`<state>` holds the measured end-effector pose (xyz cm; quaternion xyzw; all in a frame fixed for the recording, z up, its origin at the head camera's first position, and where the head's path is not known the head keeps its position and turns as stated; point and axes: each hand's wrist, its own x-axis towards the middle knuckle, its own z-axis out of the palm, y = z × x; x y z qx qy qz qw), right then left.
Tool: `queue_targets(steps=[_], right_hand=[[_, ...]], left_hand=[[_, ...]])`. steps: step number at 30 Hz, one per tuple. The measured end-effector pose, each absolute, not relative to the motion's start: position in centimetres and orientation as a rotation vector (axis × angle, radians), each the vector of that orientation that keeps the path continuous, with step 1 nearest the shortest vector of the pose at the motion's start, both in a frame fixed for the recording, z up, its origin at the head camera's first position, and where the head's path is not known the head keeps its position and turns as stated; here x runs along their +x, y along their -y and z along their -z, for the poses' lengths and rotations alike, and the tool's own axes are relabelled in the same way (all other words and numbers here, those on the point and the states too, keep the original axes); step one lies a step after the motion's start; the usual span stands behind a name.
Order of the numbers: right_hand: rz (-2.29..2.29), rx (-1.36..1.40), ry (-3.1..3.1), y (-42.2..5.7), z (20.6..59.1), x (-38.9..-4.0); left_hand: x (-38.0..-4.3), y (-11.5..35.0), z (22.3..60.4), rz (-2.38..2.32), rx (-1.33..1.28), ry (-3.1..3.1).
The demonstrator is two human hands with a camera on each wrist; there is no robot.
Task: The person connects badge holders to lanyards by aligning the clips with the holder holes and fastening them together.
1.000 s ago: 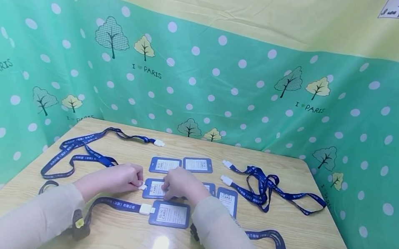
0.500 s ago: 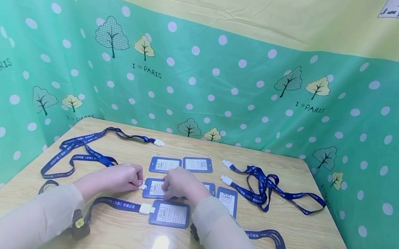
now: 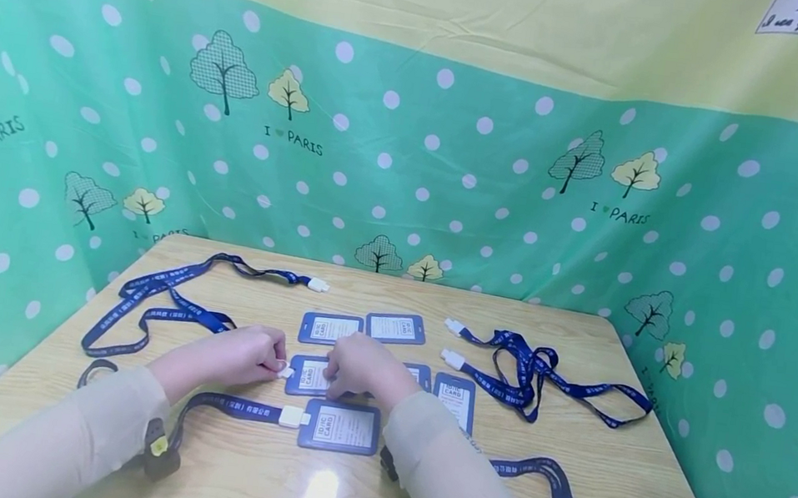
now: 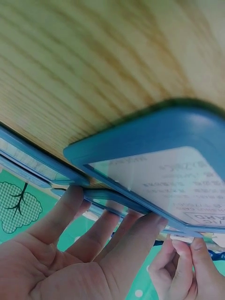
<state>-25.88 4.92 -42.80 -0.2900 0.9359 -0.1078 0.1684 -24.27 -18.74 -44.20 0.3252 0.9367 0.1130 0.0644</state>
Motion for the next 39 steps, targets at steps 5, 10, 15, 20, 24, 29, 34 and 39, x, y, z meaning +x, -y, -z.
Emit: queue_targets(steps=[5, 10, 15, 20, 24, 29, 34, 39], right_hand=[[0.307, -0.830, -2.663, -4.94, 42.76, -25.87], [0.311, -0.829, -2.664, -4.93, 42.79, -25.90], [0.313, -0.818, -2.658, -4.89, 42.74, -25.87], [0.305, -0.818, -2.659, -4.81, 42.67, -25.77], [0.291, -0.824, -2.668, -4.79, 42.72, -25.75], [0.293, -0.823, -2.668, -4.79, 42.78, -25.78], [0.302, -0.824, -2.675, -4.80, 42.83, -25.77], [0.305, -0.816, -2.680, -4.75, 42.81, -25.66]], left_hand=[[-24.22, 18.69, 44.14, -0.348, 0.970, -2.826], [-24.15, 18.61, 44.09, -0.352, 0.964, -2.829], [-24.08, 18.57, 44.09, -0.376, 0.953, -2.832], [-24.05, 18.55, 44.09, -0.374, 0.961, -2.836], [-24.05, 18.52, 44.10, -0.358, 0.967, -2.838], [-24.07, 18.39, 44.16, -0.340, 0.930, -2.845], [-24.20, 18.29, 44.26, -0.346, 0.903, -2.839], [-24.25, 18.27, 44.30, -0.350, 0.897, -2.838]])
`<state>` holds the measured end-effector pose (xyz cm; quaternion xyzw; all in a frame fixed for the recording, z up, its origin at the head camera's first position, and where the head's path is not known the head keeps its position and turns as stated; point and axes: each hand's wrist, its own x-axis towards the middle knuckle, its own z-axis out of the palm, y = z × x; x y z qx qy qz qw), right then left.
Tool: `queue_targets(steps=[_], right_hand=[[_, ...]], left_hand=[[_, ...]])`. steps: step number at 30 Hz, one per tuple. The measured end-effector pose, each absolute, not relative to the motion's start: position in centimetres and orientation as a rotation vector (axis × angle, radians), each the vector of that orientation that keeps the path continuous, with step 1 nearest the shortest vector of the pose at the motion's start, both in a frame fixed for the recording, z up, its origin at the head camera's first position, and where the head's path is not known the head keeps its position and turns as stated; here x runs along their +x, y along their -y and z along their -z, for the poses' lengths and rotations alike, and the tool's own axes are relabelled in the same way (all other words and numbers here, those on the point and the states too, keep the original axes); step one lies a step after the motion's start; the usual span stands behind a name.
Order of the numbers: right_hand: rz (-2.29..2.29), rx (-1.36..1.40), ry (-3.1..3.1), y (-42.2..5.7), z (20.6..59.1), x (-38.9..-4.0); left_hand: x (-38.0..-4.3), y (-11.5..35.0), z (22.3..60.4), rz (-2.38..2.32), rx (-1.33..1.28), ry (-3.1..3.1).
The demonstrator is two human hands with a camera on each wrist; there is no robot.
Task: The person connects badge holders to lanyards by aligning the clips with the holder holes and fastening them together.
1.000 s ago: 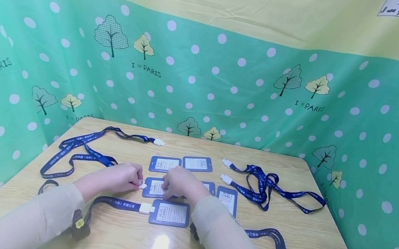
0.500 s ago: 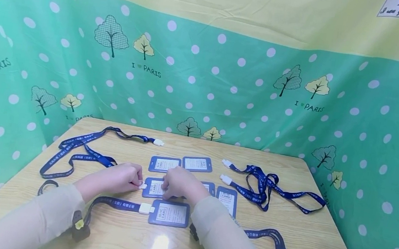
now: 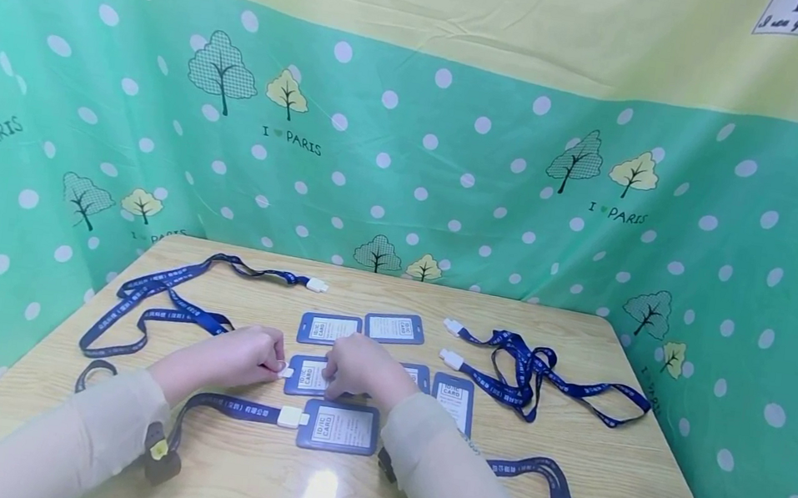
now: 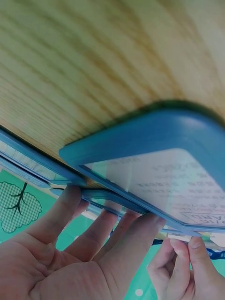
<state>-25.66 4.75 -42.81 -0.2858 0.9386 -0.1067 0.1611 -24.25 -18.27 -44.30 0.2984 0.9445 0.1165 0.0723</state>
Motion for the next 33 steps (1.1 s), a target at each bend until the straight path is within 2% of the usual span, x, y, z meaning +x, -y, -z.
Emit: queue_targets(steps=[33], right_hand=[[0.329, -0.773, -2.688, -4.63, 42.67, -25.47]], left_hand=[[-23.73, 18.16, 43.85, -0.423, 0.880, -2.845]])
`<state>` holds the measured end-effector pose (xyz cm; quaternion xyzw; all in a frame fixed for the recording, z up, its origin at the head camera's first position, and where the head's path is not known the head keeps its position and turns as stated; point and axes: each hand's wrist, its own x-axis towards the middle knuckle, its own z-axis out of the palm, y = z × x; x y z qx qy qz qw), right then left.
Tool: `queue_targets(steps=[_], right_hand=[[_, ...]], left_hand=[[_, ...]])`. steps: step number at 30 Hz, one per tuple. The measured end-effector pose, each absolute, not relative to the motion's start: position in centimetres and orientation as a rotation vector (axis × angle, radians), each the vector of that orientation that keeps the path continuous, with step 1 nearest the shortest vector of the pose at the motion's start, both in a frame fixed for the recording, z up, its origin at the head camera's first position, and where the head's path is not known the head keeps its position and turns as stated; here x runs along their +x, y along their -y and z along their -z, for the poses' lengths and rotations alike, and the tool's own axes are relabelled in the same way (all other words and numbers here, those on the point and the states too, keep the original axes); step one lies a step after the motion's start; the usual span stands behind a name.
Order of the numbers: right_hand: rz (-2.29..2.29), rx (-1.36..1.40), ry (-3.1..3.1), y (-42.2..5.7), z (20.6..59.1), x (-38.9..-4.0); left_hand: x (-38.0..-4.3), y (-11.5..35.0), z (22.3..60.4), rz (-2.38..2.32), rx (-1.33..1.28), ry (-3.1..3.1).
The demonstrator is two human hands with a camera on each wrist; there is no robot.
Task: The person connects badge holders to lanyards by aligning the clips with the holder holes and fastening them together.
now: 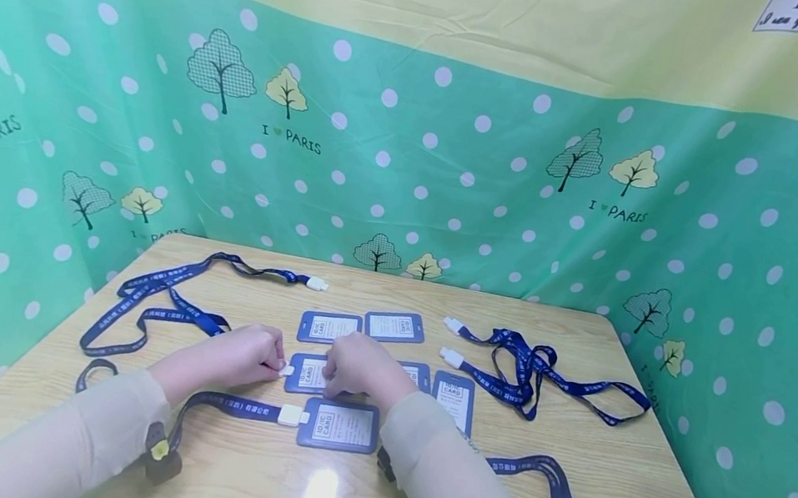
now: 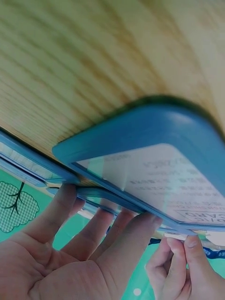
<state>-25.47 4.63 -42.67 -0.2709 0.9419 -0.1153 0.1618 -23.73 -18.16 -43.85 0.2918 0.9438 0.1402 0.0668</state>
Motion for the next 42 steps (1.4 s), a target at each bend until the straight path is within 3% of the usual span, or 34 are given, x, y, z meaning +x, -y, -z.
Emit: queue_targets(steps=[28, 42], right_hand=[[0.344, -0.708, -2.702, -4.20, 42.51, -25.05], [0.356, -0.728, -2.699, -4.64, 42.49, -24.94]], left_hand=[[-23.34, 17.55, 43.88, -0.440, 0.771, -2.875], [-22.95, 18.03, 43.66, -0.318, 0.886, -2.908]])
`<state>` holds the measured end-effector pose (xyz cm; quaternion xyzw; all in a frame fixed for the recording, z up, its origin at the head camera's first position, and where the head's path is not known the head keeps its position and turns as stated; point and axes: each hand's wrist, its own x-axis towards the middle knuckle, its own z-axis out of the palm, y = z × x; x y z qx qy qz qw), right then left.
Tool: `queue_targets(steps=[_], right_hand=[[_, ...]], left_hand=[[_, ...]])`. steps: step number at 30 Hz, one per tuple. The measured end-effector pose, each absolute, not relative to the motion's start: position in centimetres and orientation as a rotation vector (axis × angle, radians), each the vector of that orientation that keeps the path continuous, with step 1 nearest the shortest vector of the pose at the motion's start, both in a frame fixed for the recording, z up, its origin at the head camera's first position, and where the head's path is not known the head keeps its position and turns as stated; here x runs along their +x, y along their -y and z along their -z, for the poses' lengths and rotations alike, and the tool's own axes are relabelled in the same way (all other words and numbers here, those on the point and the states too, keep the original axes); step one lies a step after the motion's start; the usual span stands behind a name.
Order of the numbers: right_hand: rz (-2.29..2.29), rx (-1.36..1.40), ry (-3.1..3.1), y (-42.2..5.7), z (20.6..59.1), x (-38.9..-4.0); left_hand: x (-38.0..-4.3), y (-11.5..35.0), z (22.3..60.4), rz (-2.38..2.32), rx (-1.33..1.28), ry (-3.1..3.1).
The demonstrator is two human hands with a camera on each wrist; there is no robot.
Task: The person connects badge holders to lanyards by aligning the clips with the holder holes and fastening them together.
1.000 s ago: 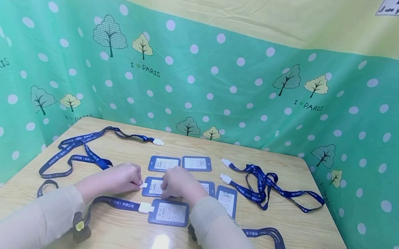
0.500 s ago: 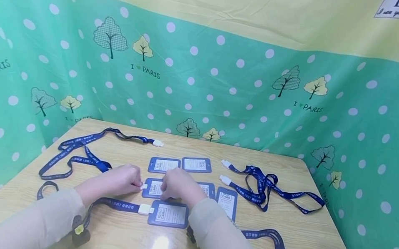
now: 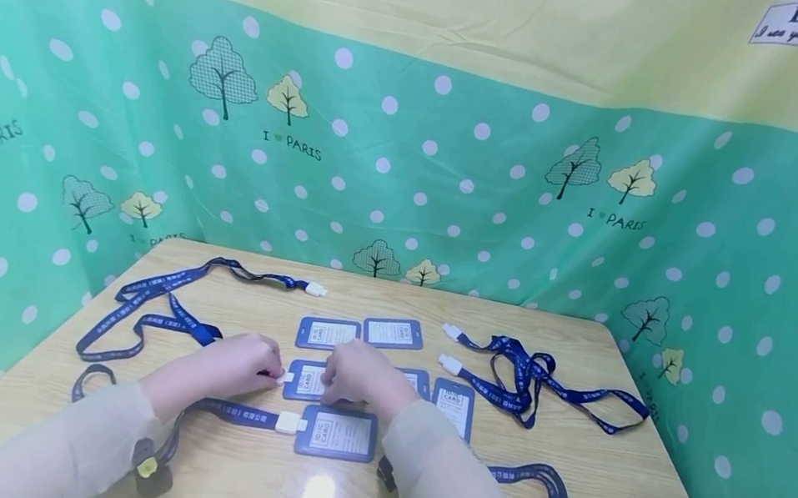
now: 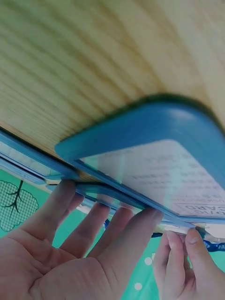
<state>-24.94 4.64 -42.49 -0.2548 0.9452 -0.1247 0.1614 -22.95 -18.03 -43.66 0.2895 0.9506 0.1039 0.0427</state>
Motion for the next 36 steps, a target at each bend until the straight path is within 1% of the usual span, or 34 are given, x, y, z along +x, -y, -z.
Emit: queue_targets(steps=[7, 11, 14, 20, 28, 36], right_hand=[[0.437, -0.794, -2.676, -5.9, 42.3, -25.2], [0.490, -0.844, -2.685, -6.6, 41.6, -25.1], [0.569, -0.914, -2.693, -7.4, 40.7, -25.2], [0.837, -1.019, -2.713, -9.3, 38.4, -25.7], [1.311, -1.005, -2.667, -11.2, 36.3, -26.8], [1.600, -0.840, -2.614, -11.4, 35.9, -28.2]], left_hand=[[-22.6, 17.9, 42.8, -0.391, 0.778, -2.945], [-22.7, 18.0, 41.9, -0.408, 0.730, -2.974], [-23.0, 18.1, 41.0, -0.407, 0.763, -3.018], [-24.0, 18.7, 39.2, -0.454, 0.957, -3.140], [-25.1, 18.5, 37.1, -0.647, 0.964, -3.286], [-26.7, 17.6, 36.1, -0.773, 0.946, -3.358]])
